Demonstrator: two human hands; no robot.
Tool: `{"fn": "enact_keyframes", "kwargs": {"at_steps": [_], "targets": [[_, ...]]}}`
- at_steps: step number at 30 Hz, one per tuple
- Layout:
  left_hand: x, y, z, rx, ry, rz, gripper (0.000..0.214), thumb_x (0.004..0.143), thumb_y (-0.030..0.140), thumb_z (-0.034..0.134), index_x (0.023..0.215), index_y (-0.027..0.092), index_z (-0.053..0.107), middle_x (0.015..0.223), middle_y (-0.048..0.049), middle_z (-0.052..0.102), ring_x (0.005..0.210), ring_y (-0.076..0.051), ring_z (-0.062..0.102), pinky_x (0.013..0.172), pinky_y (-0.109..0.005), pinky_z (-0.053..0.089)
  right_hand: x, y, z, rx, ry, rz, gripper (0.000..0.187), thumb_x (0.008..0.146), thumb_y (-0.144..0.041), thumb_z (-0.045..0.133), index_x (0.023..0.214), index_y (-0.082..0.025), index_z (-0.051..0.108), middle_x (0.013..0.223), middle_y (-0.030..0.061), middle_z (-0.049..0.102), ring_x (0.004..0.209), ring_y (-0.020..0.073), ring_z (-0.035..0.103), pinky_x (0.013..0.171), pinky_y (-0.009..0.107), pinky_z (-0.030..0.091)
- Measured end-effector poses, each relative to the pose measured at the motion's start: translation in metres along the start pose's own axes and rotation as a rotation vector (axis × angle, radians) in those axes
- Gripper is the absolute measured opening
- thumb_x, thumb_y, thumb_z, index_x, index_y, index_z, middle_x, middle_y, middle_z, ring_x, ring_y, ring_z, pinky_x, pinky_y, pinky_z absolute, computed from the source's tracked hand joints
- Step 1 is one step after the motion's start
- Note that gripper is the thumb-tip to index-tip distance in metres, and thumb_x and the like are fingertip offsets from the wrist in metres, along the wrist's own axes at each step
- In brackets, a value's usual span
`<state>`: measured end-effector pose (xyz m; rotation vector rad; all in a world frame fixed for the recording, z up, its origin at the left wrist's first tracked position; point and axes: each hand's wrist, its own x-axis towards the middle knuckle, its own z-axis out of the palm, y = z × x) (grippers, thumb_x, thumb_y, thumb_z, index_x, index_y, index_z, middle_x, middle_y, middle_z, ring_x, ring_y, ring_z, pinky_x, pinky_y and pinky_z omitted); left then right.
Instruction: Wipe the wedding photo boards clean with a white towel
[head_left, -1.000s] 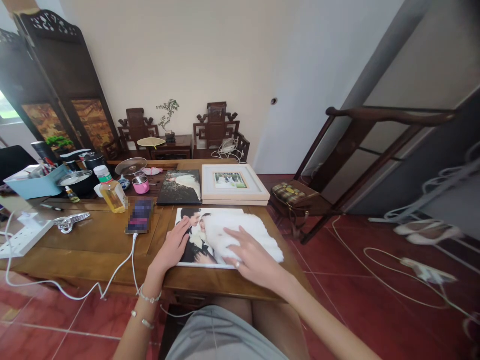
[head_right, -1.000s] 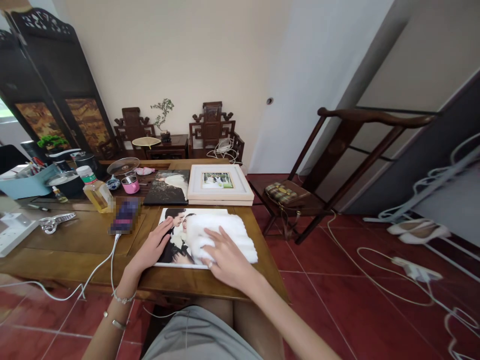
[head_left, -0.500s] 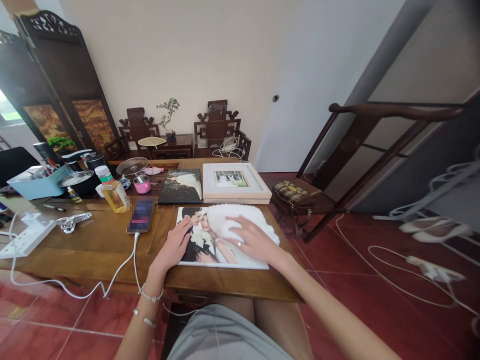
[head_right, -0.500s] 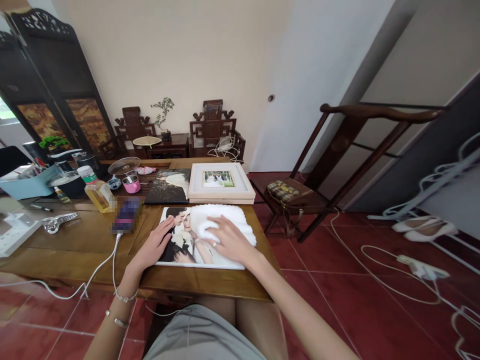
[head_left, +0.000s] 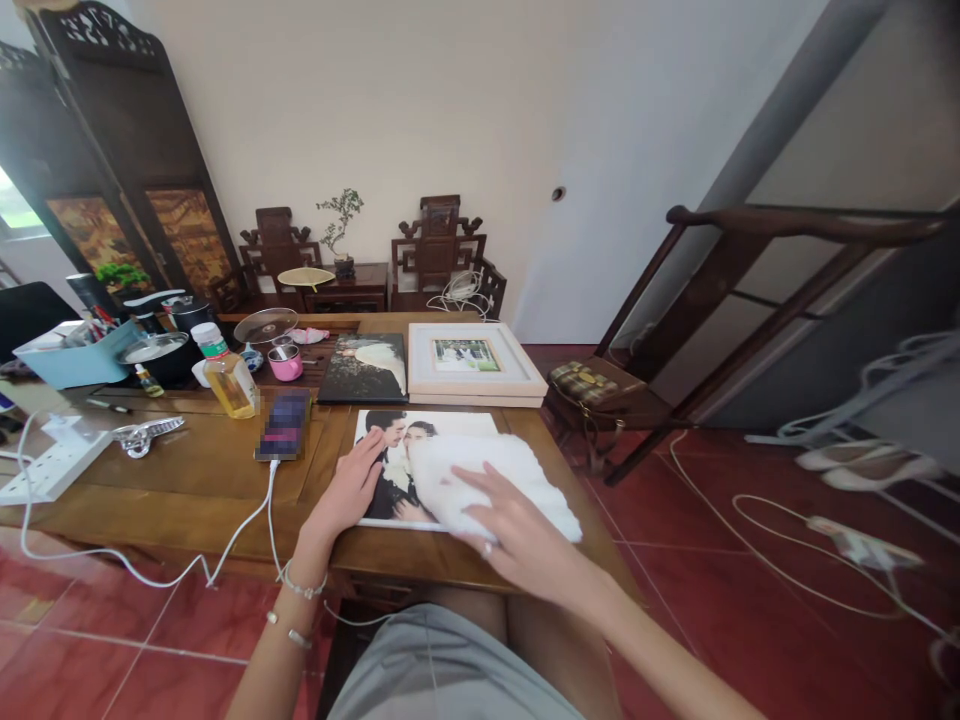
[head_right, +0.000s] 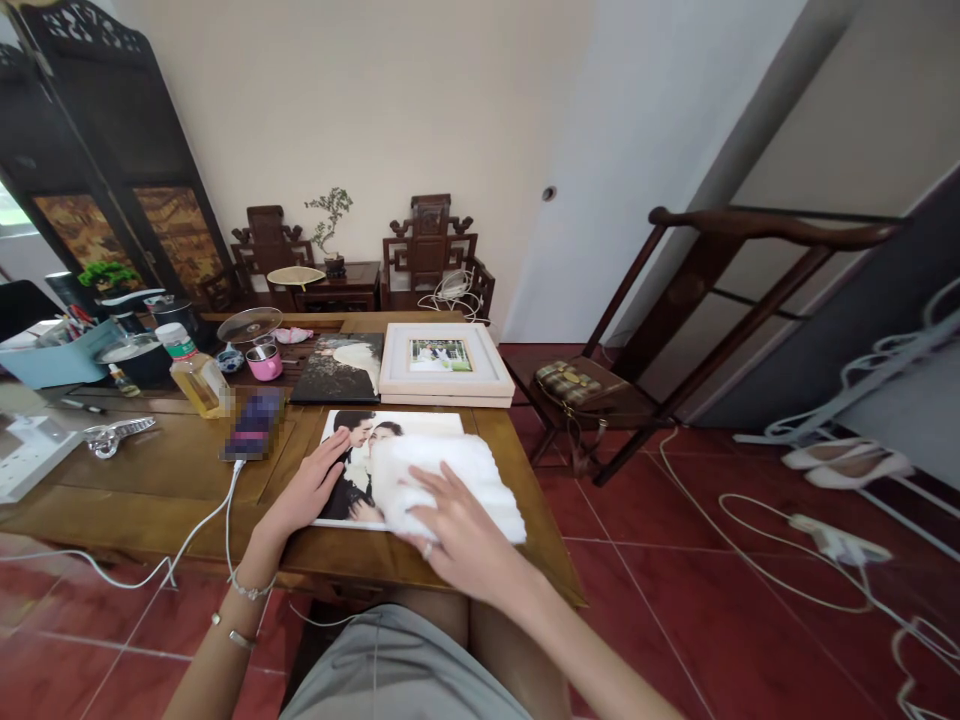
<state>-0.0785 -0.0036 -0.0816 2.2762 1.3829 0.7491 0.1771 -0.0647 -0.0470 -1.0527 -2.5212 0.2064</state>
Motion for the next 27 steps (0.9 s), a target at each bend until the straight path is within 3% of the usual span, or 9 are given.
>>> {"fn": "enact_keyframes", "kwargs": {"at_steps": [3,6,9,13,18,22,27], "targets": [[0.0,0.001,0.0,0.009,-0.006,-0.011,0.045,0.095,0.028,0.03,0.139,0.023,0.035,0.149,-0.0065,0.031,0.138,-0.019,0.025,0.112,-0.043,0.023,-0.024,-0.026,-0.006,0.042,-0.042,-0.035,0.017,0.08,-0.014,0.05,0.078,-0.018,0.066,0.13,0.0134,0.054,0.133,0.0262,0.033,0.11,0.055,0.021],[0.0,0.001,0.0,0.007,-0.002,-0.008,0.044,0.095,0.028,0.03,0.138,0.024,0.035,0.149,-0.0063,0.031,0.138,-0.019,0.025,0.112,-0.043,0.022,-0.029,-0.031,-0.007,0.06,-0.053,-0.021,0.015,0.079,-0.015,0.052,0.078,-0.019,0.066,0.127,0.0125,0.057,0.131,0.0262,0.036,0.11,0.053,0.023],[0.0,0.001,-0.001,0.009,-0.002,-0.007,0.045,0.094,0.027,0.03,0.138,0.022,0.035,0.149,-0.0074,0.031,0.138,-0.018,0.025,0.112,-0.043,0.022,-0.014,-0.01,-0.004,0.017,-0.025,0.014,0.017,0.084,-0.022,0.051,0.082,-0.018,0.067,0.13,0.0149,0.054,0.127,0.027,0.042,0.107,0.052,0.03],[0.0,0.003,-0.003,0.011,-0.007,-0.003,0.044,0.094,0.027,0.03,0.138,0.021,0.036,0.148,-0.0082,0.031,0.138,-0.019,0.025,0.112,-0.044,0.022,0.023,0.038,0.001,-0.048,0.046,0.059,0.023,0.089,-0.032,0.048,0.092,-0.018,0.067,0.13,0.0141,0.054,0.12,0.0274,0.049,0.101,0.048,0.037],[0.001,0.001,-0.002,0.001,-0.006,-0.009,0.044,0.094,0.028,0.031,0.138,0.024,0.036,0.148,-0.007,0.032,0.138,-0.019,0.026,0.112,-0.045,0.023,0.058,0.083,0.001,-0.063,0.088,0.129,0.029,0.09,-0.039,0.045,0.091,-0.02,0.066,0.103,0.0099,0.066,0.107,0.0272,0.056,0.088,0.039,0.045],[0.001,-0.002,0.0,-0.004,0.01,0.016,0.044,0.094,0.027,0.031,0.138,0.023,0.037,0.148,-0.0078,0.033,0.138,-0.019,0.026,0.112,-0.044,0.022,0.065,0.089,0.0,-0.068,0.107,0.145,0.031,0.091,-0.041,0.043,0.084,-0.02,0.064,0.094,0.0087,0.067,0.101,0.0268,0.057,0.085,0.039,0.045],[0.001,0.001,-0.001,0.01,-0.001,-0.018,0.044,0.094,0.027,0.031,0.137,0.023,0.037,0.148,-0.0072,0.032,0.138,-0.019,0.027,0.111,-0.045,0.025,0.056,0.074,0.006,-0.074,0.125,0.105,0.026,0.091,-0.034,0.044,0.086,-0.019,0.064,0.108,0.0107,0.065,0.109,0.0255,0.055,0.1,0.045,0.036]]}}
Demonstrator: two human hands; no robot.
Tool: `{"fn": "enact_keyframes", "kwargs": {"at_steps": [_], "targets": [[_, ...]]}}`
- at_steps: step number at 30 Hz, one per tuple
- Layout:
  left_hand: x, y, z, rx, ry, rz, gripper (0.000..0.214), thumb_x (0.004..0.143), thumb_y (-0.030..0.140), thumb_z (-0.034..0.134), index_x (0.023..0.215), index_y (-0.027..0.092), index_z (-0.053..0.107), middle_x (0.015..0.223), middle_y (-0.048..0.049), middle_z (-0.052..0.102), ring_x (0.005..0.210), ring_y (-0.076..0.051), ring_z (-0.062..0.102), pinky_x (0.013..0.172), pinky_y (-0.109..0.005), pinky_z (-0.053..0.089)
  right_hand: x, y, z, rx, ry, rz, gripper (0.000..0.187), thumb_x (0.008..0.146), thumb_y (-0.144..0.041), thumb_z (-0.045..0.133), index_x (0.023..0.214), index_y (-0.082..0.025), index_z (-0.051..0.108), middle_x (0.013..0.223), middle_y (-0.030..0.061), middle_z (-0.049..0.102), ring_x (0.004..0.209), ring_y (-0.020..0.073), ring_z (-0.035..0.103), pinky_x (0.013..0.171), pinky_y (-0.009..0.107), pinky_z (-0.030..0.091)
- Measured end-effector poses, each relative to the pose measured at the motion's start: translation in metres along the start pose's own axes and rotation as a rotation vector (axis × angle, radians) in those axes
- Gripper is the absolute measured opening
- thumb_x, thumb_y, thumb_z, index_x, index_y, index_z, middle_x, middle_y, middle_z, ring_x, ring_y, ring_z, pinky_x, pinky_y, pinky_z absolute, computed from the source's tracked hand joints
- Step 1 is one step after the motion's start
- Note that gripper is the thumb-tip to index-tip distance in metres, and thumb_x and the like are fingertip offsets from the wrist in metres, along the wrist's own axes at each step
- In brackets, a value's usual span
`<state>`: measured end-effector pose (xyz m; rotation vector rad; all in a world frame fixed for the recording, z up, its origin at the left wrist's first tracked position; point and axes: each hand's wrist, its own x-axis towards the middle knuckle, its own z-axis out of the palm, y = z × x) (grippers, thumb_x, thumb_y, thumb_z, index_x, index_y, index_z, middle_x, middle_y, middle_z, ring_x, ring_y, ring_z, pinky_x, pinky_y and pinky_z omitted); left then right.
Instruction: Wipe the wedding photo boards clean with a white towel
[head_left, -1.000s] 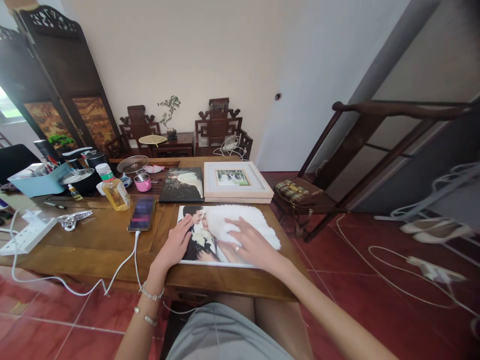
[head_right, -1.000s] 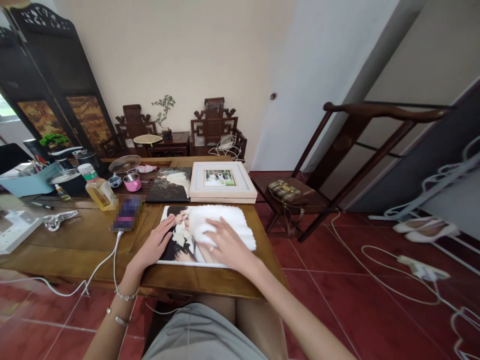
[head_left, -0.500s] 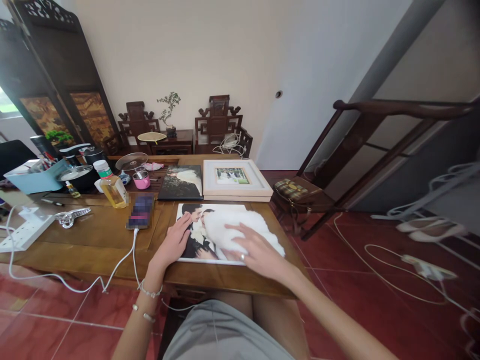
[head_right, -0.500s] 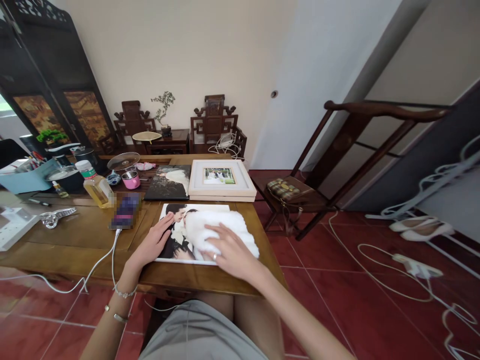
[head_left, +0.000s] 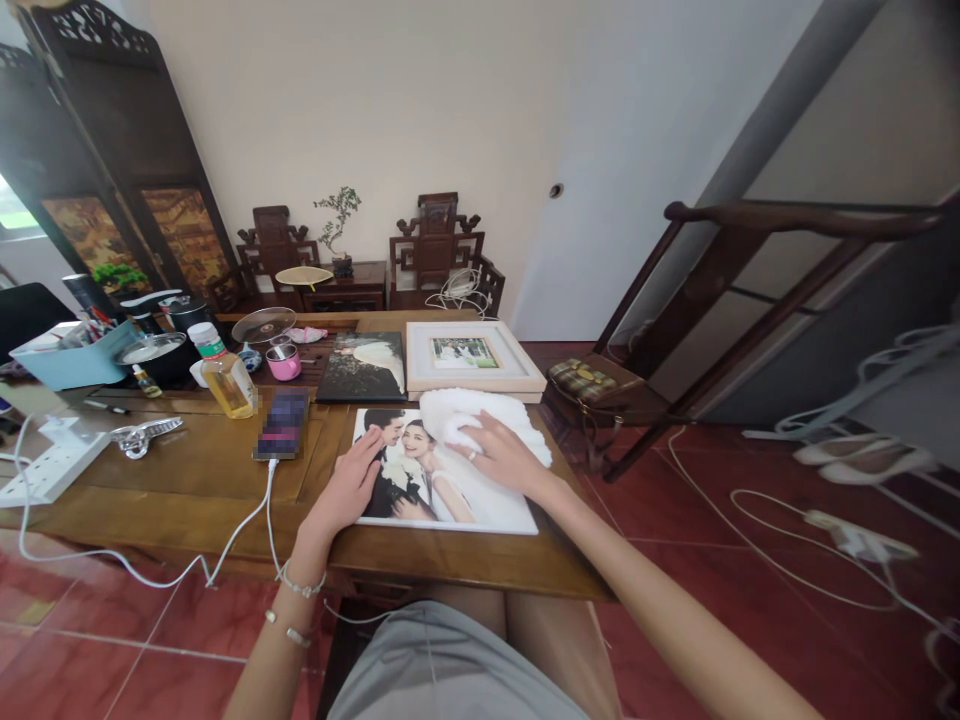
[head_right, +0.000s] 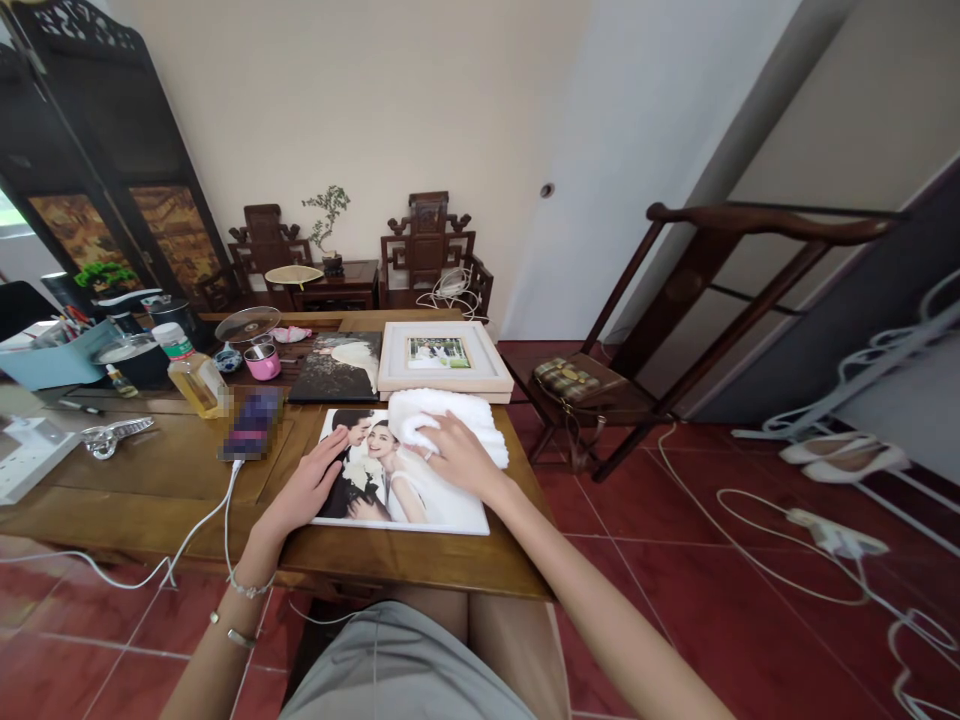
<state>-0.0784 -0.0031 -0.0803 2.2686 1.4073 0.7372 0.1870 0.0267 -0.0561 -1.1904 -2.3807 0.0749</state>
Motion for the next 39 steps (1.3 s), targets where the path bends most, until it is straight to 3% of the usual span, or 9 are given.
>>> {"fn": "enact_keyframes", "kwargs": {"at_steps": [6,11,14,19,23,26,31,36,39], "targets": [[0.0,0.002,0.001,0.016,0.007,0.009,0.045,0.094,0.025,0.03,0.138,0.02,0.036,0.148,-0.0087,0.032,0.138,-0.019,0.027,0.112,-0.044,0.023,-0.051,-0.053,-0.009,0.041,-0.063,-0.078,0.016,0.084,-0.022,0.051,0.082,-0.016,0.066,0.127,0.0193,0.055,0.124,0.0279,0.045,0.106,0.055,0.027],[0.001,0.001,0.002,0.022,0.004,0.005,0.045,0.094,0.025,0.03,0.138,0.021,0.035,0.148,-0.0082,0.032,0.138,-0.019,0.026,0.111,-0.044,0.024,-0.087,-0.096,-0.021,0.153,-0.13,-0.181,0.015,0.074,-0.013,0.054,0.077,-0.02,0.066,0.128,0.0099,0.056,0.131,0.0256,0.036,0.11,0.054,0.021],[0.001,0.0,0.002,0.017,0.01,0.014,0.045,0.094,0.026,0.031,0.138,0.02,0.036,0.148,-0.0086,0.032,0.138,-0.019,0.026,0.112,-0.043,0.024,-0.08,-0.093,-0.017,0.15,-0.121,-0.158,0.015,0.074,-0.014,0.055,0.081,-0.019,0.068,0.126,0.0117,0.058,0.129,0.0253,0.039,0.11,0.052,0.023],[0.001,-0.002,0.001,0.003,0.011,0.027,0.044,0.094,0.026,0.031,0.137,0.02,0.037,0.148,-0.0087,0.032,0.138,-0.019,0.026,0.112,-0.044,0.024,-0.027,-0.056,-0.001,0.074,-0.068,-0.053,0.022,0.085,-0.027,0.051,0.093,-0.016,0.068,0.123,0.0187,0.059,0.125,0.0262,0.044,0.108,0.051,0.027],[0.0,-0.001,0.0,-0.004,0.002,0.031,0.045,0.094,0.026,0.031,0.138,0.022,0.036,0.148,-0.0081,0.032,0.138,-0.019,0.026,0.112,-0.045,0.023,0.015,-0.033,0.008,0.068,-0.078,-0.046,0.027,0.089,-0.028,0.047,0.104,-0.017,0.065,0.125,0.0147,0.058,0.131,0.0282,0.036,0.106,0.056,0.024],[0.0,-0.001,0.0,-0.015,0.011,0.035,0.044,0.094,0.027,0.031,0.138,0.023,0.036,0.148,-0.0074,0.032,0.138,-0.019,0.026,0.112,-0.045,0.023,0.029,-0.029,0.013,0.058,-0.099,-0.047,0.026,0.088,-0.022,0.047,0.105,-0.019,0.065,0.124,0.0107,0.06,0.133,0.0299,0.033,0.104,0.059,0.022],[0.0,0.001,0.0,-0.009,0.008,0.011,0.044,0.094,0.027,0.031,0.137,0.021,0.037,0.148,-0.0085,0.032,0.138,-0.019,0.026,0.112,-0.043,0.023,0.007,-0.053,0.011,0.037,-0.101,-0.033,0.026,0.089,-0.028,0.046,0.1,-0.017,0.067,0.128,0.0137,0.056,0.134,0.0319,0.029,0.105,0.06,0.02],[0.0,0.003,-0.001,0.0,-0.011,-0.021,0.045,0.094,0.027,0.029,0.138,0.02,0.036,0.149,-0.0088,0.029,0.138,-0.019,0.025,0.112,-0.044,0.023,-0.043,-0.095,-0.008,0.088,-0.22,-0.094,0.018,0.081,-0.017,0.052,0.089,-0.017,0.068,0.14,0.0102,0.044,0.137,0.0312,0.021,0.109,0.06,0.015],[-0.001,0.003,-0.001,-0.001,-0.014,-0.024,0.045,0.095,0.028,0.029,0.138,0.02,0.035,0.149,-0.0085,0.029,0.138,-0.019,0.025,0.112,-0.044,0.022,-0.059,-0.104,-0.018,0.149,-0.285,-0.144,0.018,0.082,-0.017,0.052,0.09,-0.02,0.067,0.141,0.0067,0.044,0.137,0.0281,0.024,0.11,0.056,0.019]]}}
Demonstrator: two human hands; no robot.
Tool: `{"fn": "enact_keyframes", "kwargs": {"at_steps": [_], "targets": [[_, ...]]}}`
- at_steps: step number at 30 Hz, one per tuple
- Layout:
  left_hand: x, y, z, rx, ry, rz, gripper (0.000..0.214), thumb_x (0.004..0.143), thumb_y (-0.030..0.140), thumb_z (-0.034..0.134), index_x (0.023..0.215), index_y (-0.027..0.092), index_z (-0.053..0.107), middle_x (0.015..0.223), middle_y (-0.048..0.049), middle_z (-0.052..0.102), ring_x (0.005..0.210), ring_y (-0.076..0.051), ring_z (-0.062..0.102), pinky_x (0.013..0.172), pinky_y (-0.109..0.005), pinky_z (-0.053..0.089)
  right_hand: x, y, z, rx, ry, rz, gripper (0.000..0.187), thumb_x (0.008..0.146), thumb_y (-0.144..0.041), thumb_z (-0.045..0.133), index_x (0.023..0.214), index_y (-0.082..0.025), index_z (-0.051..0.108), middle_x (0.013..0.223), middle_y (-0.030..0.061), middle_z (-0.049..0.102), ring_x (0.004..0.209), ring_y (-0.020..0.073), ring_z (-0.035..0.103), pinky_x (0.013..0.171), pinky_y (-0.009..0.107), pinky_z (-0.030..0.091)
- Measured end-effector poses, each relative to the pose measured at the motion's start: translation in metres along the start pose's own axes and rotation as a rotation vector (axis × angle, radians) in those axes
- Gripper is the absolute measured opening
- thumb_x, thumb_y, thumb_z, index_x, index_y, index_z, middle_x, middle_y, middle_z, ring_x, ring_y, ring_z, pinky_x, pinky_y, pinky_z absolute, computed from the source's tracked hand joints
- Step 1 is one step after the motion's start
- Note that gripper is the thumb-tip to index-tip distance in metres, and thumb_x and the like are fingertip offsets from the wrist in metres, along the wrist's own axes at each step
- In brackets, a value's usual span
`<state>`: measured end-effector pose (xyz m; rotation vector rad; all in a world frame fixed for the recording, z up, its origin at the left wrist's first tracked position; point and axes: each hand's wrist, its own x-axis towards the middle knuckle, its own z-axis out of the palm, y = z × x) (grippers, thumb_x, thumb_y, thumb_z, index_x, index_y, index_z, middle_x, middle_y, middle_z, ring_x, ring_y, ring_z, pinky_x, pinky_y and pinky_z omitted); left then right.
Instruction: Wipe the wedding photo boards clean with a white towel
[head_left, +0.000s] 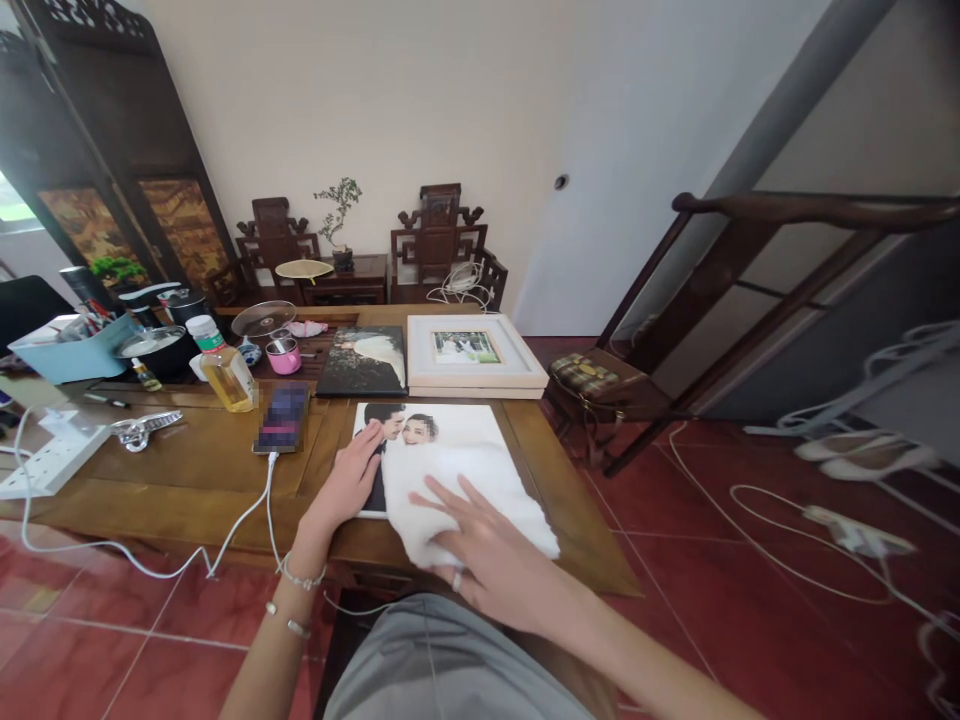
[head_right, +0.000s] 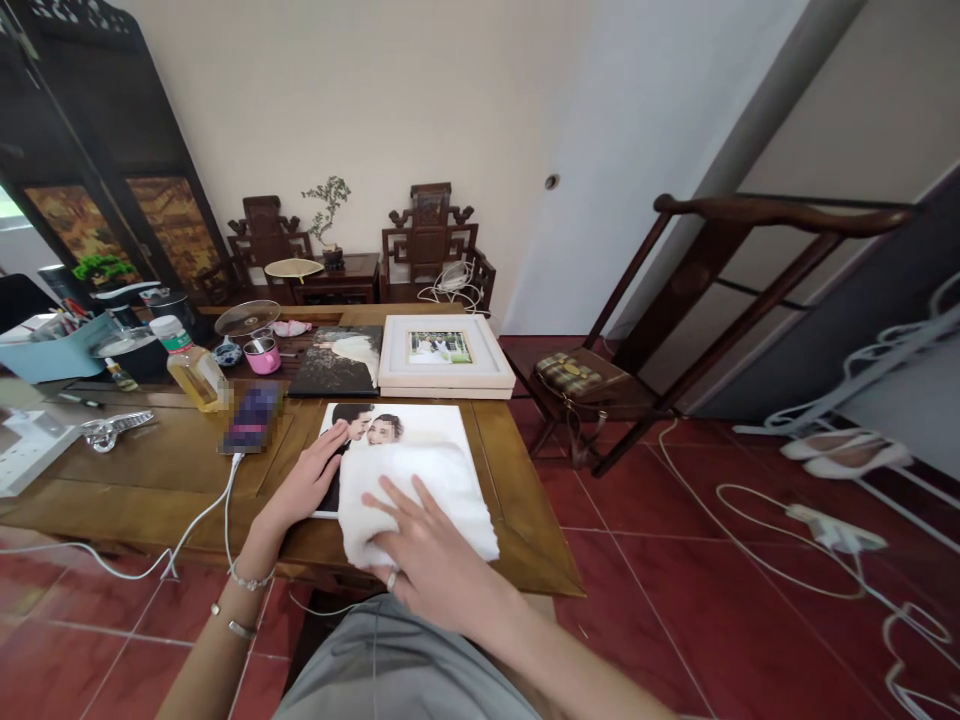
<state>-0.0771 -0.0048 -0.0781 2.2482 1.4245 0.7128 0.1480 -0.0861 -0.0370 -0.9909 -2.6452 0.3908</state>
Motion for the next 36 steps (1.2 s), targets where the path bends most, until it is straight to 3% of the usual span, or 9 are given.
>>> {"fn": "enact_keyframes", "kwargs": {"at_steps": [4,10,14,18,21,28,31,36], "targets": [[0.0,-0.001,0.001,-0.011,0.014,0.023,0.044,0.094,0.028,0.03,0.138,0.021,0.036,0.149,-0.0081,0.03,0.138,-0.019,0.025,0.112,-0.044,0.023,0.013,0.022,-0.004,-0.003,0.062,0.009,0.018,0.085,-0.023,0.053,0.096,-0.02,0.067,0.134,0.0107,0.051,0.133,0.0267,0.033,0.109,0.054,0.024],[0.001,-0.001,0.0,-0.008,0.014,0.023,0.044,0.094,0.028,0.03,0.138,0.024,0.036,0.149,-0.0063,0.031,0.138,-0.019,0.026,0.111,-0.045,0.024,0.074,0.078,-0.013,-0.082,0.162,0.056,0.023,0.087,-0.031,0.051,0.1,-0.018,0.067,0.119,0.0123,0.062,0.124,0.0279,0.045,0.104,0.051,0.029],[0.001,-0.001,0.0,-0.006,0.025,0.027,0.044,0.094,0.027,0.031,0.137,0.024,0.037,0.148,-0.0068,0.032,0.138,-0.019,0.027,0.111,-0.044,0.024,0.096,0.087,-0.013,-0.09,0.203,0.065,0.022,0.086,-0.029,0.052,0.099,-0.018,0.067,0.117,0.0122,0.063,0.121,0.0286,0.048,0.102,0.05,0.03],[0.001,-0.002,0.001,-0.009,0.025,0.034,0.044,0.094,0.027,0.031,0.137,0.021,0.038,0.148,-0.0079,0.032,0.138,-0.019,0.026,0.112,-0.044,0.023,0.083,0.072,-0.003,-0.095,0.2,0.07,0.024,0.088,-0.028,0.048,0.1,-0.017,0.066,0.111,0.0134,0.066,0.127,0.0288,0.041,0.104,0.054,0.025],[0.001,-0.002,0.002,-0.013,0.029,0.037,0.044,0.094,0.027,0.031,0.137,0.021,0.038,0.148,-0.0077,0.033,0.138,-0.02,0.027,0.112,-0.044,0.024,0.057,0.051,0.0,-0.072,0.151,0.041,0.021,0.085,-0.023,0.051,0.096,-0.017,0.068,0.121,0.0144,0.061,0.131,0.0288,0.036,0.107,0.055,0.022],[0.001,-0.002,0.002,-0.025,0.03,0.031,0.045,0.093,0.026,0.031,0.138,0.023,0.036,0.148,-0.0067,0.032,0.137,-0.019,0.027,0.111,-0.044,0.024,0.001,0.007,-0.006,0.036,0.032,-0.005,0.023,0.077,-0.015,0.055,0.093,-0.023,0.068,0.133,0.006,0.053,0.134,0.0244,0.031,0.111,0.051,0.021],[0.001,-0.001,0.002,-0.03,0.03,0.032,0.045,0.093,0.026,0.031,0.138,0.023,0.037,0.148,-0.0065,0.032,0.138,-0.019,0.027,0.111,-0.044,0.024,-0.002,0.015,-0.003,0.006,0.106,0.048,0.019,0.08,-0.019,0.055,0.093,-0.022,0.068,0.129,0.0099,0.055,0.13,0.0243,0.038,0.11,0.05,0.026],[0.0,0.0,0.001,-0.037,0.028,0.027,0.045,0.093,0.026,0.031,0.137,0.022,0.037,0.148,-0.0072,0.032,0.138,-0.019,0.025,0.112,-0.044,0.023,0.022,0.059,0.001,-0.167,0.24,0.222,0.024,0.086,-0.03,0.051,0.094,-0.015,0.068,0.129,0.0193,0.053,0.125,0.0287,0.044,0.106,0.051,0.029]]}}
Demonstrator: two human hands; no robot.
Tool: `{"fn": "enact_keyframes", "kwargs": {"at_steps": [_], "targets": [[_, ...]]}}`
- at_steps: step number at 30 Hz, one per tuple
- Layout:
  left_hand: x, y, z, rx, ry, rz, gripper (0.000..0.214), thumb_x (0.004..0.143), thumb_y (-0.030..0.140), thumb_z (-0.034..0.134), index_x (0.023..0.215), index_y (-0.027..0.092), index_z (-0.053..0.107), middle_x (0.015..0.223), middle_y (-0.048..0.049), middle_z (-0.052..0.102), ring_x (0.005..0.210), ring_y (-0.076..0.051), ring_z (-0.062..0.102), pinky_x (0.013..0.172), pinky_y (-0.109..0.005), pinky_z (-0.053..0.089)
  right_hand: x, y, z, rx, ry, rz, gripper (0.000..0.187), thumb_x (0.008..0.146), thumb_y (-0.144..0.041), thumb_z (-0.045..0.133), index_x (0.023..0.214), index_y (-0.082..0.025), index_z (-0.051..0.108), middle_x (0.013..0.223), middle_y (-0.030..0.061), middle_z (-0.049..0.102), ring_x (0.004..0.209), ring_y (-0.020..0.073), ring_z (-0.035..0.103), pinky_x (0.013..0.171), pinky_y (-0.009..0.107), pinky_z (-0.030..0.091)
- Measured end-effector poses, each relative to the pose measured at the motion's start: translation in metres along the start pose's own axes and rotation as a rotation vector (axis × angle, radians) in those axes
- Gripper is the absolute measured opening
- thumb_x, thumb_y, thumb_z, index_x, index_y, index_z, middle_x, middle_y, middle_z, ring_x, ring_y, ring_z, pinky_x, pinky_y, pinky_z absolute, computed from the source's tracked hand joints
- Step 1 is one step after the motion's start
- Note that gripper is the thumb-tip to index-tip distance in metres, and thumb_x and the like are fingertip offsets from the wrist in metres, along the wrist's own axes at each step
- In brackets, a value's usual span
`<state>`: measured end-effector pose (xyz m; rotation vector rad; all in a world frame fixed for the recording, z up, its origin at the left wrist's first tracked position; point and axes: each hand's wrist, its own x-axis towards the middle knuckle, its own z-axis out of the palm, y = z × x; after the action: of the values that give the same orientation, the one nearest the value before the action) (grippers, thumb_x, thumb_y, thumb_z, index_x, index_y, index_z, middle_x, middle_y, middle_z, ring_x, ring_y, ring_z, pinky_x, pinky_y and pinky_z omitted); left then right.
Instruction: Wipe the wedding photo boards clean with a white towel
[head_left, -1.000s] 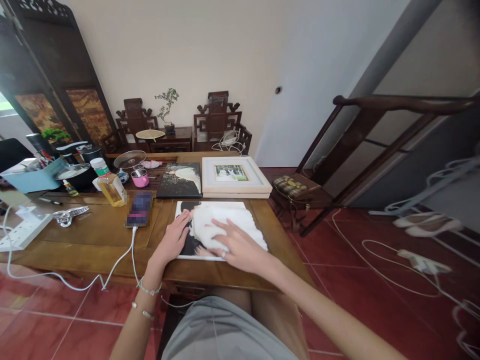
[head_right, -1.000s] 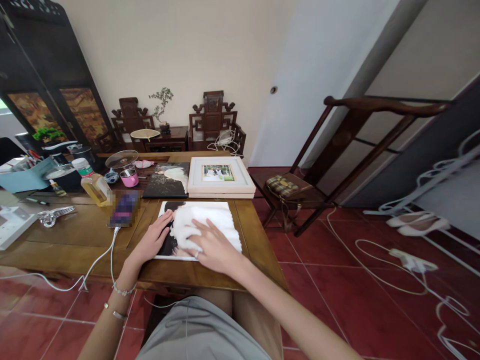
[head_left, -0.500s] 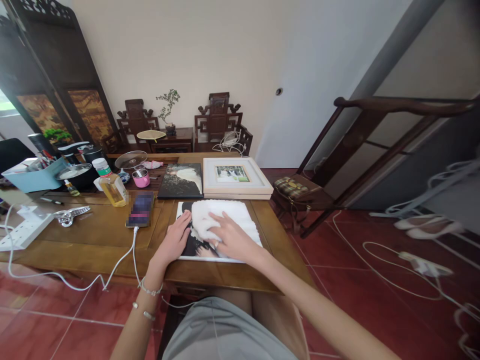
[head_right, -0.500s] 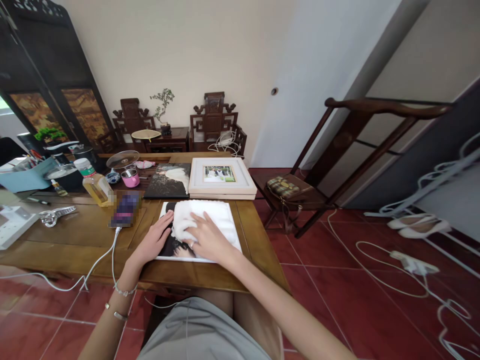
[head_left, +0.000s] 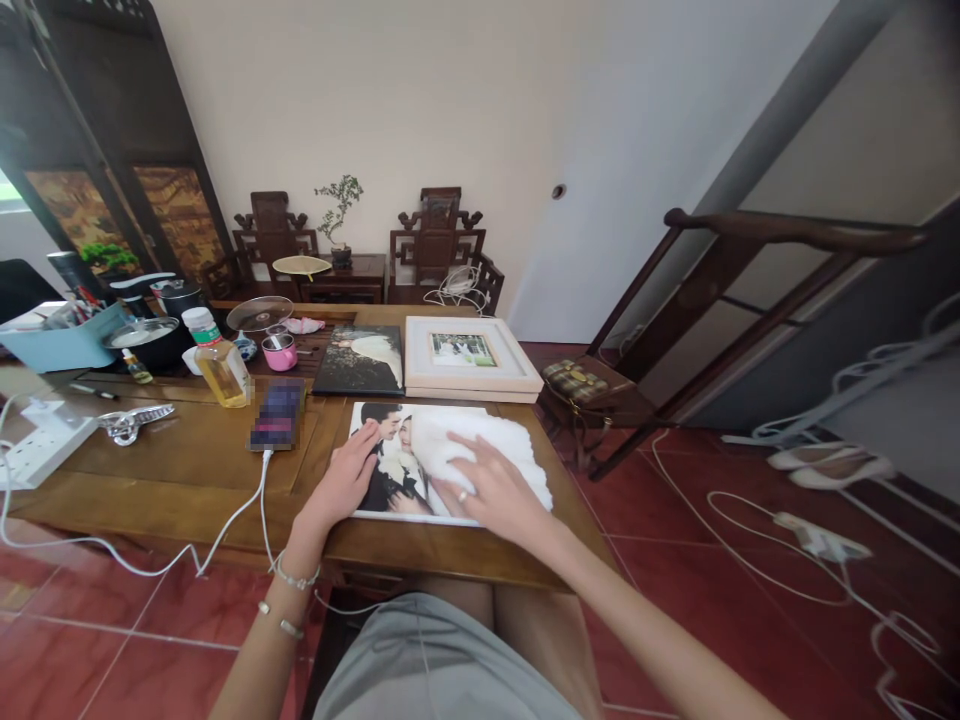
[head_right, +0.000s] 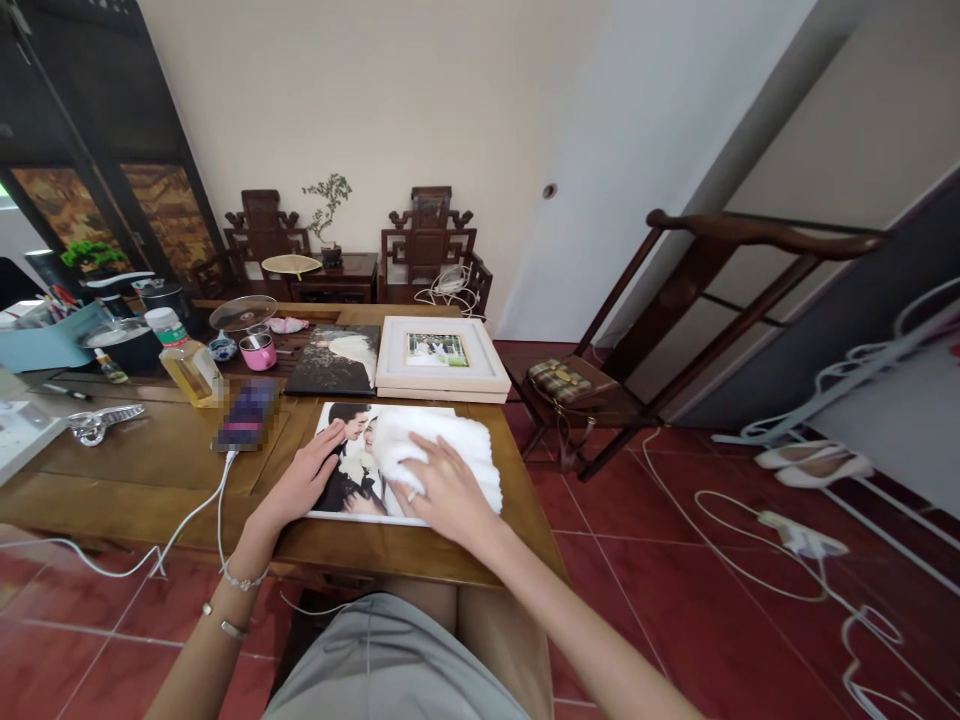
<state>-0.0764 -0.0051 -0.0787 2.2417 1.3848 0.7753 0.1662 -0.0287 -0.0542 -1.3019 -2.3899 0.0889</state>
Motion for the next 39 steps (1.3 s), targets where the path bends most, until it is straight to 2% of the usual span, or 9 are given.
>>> {"fn": "enact_keyframes", "kwargs": {"at_steps": [5,11,15,20,24,28,34,36,39], "targets": [[0.002,-0.001,0.0,-0.068,0.024,-0.022,0.044,0.094,0.031,0.032,0.137,0.023,0.039,0.148,-0.0054,0.033,0.138,-0.018,0.026,0.113,-0.042,0.022,0.03,-0.001,0.006,-0.057,-0.011,0.074,0.03,0.088,-0.033,0.047,0.102,-0.014,0.066,0.117,0.0198,0.062,0.129,0.0314,0.039,0.104,0.056,0.028],[0.006,0.004,-0.006,-0.234,0.251,-0.018,0.048,0.096,0.039,0.027,0.137,0.017,0.039,0.147,-0.0056,0.035,0.137,-0.016,0.027,0.115,-0.035,0.019,0.02,-0.044,0.005,0.168,-0.144,-0.306,0.02,0.084,-0.026,0.053,0.096,-0.021,0.067,0.131,0.009,0.055,0.133,0.0254,0.033,0.11,0.051,0.02],[0.005,0.007,-0.007,-0.245,0.279,-0.016,0.05,0.096,0.041,0.024,0.136,0.016,0.04,0.147,-0.0065,0.035,0.137,-0.017,0.027,0.115,-0.036,0.02,-0.004,-0.055,-0.008,0.277,-0.188,-0.437,0.022,0.083,-0.024,0.053,0.1,-0.02,0.066,0.129,0.0085,0.056,0.133,0.0207,0.033,0.113,0.046,0.016],[0.003,0.005,-0.001,-0.126,0.121,0.02,0.05,0.096,0.04,0.026,0.14,0.016,0.034,0.148,-0.0071,0.033,0.139,-0.019,0.023,0.114,-0.039,0.02,-0.031,-0.04,-0.029,0.28,-0.248,-0.255,0.022,0.086,-0.03,0.053,0.1,-0.021,0.067,0.13,0.0087,0.055,0.128,0.0223,0.041,0.11,0.043,0.028],[0.002,0.005,0.001,-0.014,0.017,0.053,0.045,0.095,0.033,0.031,0.138,0.021,0.038,0.145,-0.0062,0.039,0.137,-0.021,0.029,0.111,-0.043,0.026,-0.032,-0.015,-0.026,0.257,-0.174,-0.006,0.031,0.089,-0.04,0.046,0.093,-0.019,0.068,0.129,0.0109,0.055,0.127,0.0292,0.041,0.103,0.046,0.035],[0.002,0.004,0.001,0.023,0.015,0.071,0.042,0.095,0.027,0.032,0.134,0.021,0.044,0.142,-0.0055,0.042,0.135,-0.02,0.034,0.11,-0.041,0.029,0.001,0.005,-0.013,0.331,-0.044,0.157,0.038,0.089,-0.045,0.042,0.09,-0.017,0.068,0.113,0.0124,0.065,0.115,0.0321,0.051,0.095,0.047,0.04],[0.003,0.001,0.001,0.034,0.046,0.09,0.041,0.093,0.023,0.034,0.133,0.021,0.046,0.14,-0.0052,0.045,0.134,-0.02,0.035,0.11,-0.041,0.03,0.075,0.0,0.002,0.686,-0.065,0.074,0.043,0.09,-0.049,0.038,0.089,-0.018,0.068,0.078,0.0039,0.071,0.076,0.0232,0.065,0.079,0.037,0.049],[0.004,0.0,0.001,0.034,0.052,0.091,0.04,0.093,0.022,0.034,0.131,0.021,0.048,0.138,-0.0058,0.048,0.132,-0.021,0.038,0.108,-0.041,0.032,0.096,-0.005,0.011,0.695,-0.076,0.061,0.044,0.089,-0.051,0.04,0.091,-0.017,0.069,0.077,0.0042,0.071,0.076,0.0234,0.066,0.078,0.036,0.049],[0.004,-0.002,0.002,0.032,0.056,0.103,0.039,0.092,0.021,0.036,0.127,0.023,0.052,0.134,-0.0057,0.053,0.125,-0.021,0.046,0.105,-0.04,0.036,0.115,-0.012,0.023,0.696,-0.062,0.029,0.041,0.086,-0.051,0.045,0.09,-0.019,0.069,0.095,0.0053,0.071,0.094,0.0252,0.063,0.088,0.036,0.044]]}}
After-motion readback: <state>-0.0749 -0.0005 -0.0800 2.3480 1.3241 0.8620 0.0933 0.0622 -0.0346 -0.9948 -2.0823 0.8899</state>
